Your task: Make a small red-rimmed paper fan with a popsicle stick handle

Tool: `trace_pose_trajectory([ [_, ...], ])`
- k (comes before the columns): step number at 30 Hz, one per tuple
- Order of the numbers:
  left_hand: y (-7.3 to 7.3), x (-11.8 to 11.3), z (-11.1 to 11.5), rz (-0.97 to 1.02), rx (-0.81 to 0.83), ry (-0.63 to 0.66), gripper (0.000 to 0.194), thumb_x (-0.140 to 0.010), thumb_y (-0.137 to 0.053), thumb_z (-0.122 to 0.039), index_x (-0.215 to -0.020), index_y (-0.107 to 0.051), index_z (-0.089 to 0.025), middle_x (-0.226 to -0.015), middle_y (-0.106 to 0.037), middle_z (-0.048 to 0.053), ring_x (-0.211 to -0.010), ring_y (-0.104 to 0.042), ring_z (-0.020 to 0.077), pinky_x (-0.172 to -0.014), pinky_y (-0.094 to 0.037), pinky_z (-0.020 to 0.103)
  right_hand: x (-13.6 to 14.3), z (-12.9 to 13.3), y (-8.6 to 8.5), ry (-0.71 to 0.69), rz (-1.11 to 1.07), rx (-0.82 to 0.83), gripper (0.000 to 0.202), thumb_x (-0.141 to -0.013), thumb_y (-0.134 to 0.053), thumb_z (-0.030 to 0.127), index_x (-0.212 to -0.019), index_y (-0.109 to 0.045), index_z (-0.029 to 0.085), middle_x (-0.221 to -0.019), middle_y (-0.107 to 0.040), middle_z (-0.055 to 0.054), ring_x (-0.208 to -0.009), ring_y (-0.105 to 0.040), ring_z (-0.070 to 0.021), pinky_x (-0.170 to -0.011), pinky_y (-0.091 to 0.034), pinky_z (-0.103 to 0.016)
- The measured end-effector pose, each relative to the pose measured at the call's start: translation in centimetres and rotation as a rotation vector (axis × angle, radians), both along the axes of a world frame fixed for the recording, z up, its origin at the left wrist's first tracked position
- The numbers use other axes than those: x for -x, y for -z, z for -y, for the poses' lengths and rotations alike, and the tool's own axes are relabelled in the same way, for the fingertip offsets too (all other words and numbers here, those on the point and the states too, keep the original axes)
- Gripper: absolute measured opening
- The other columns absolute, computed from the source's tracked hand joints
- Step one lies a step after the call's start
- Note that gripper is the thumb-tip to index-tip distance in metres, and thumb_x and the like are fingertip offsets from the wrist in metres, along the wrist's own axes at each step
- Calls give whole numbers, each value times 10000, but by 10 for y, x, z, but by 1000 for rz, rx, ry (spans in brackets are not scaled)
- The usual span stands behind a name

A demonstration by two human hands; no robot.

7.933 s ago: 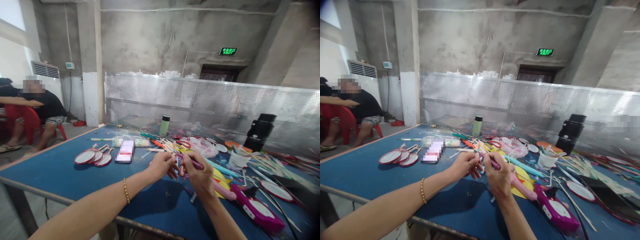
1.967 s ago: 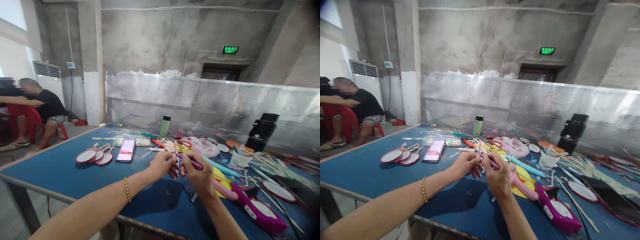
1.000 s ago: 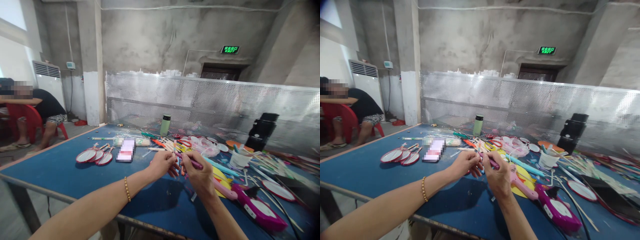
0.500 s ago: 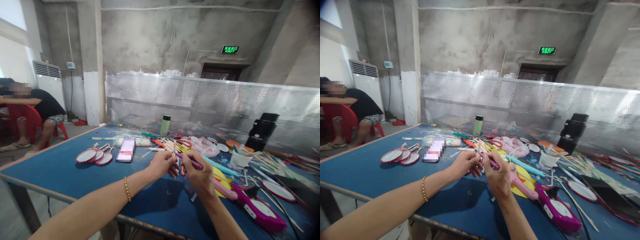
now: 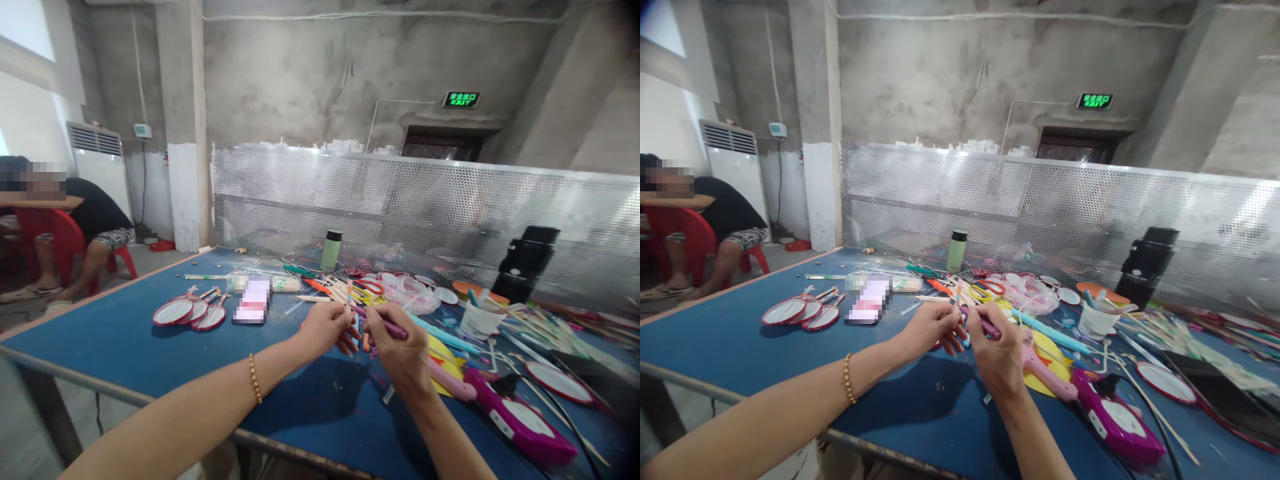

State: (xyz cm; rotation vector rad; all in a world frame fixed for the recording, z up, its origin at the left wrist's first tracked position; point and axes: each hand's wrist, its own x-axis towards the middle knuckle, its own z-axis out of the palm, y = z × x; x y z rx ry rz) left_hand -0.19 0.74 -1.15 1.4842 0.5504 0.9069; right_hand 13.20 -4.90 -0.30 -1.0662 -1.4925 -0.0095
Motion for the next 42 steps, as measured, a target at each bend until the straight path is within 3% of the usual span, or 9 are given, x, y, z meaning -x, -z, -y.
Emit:
trace_pose_trajectory([
  [12,-3,-1,2,-4,19,0,106,-848,-485,-229,-790,-500,-141,-665,-642,34,-463,-632,131,-430,-502,224,1,-1,0,11,11,-12,239,-894,-580,356,-722,-594,190,-601,-554,16,-500,-508,-106,-485,-434,-208],
  [42,-2,-2,1,1,18,-4,117,-867,-451,-180,-774,-504,-132,-654,-641,36,-456,-633,134,-419,-503,222,0,-2,-1,-4,38,-38,204,-886,-593,333,-747,-612,186,-623,-565,22,-505,-505,-98,-505,-428,-212],
])
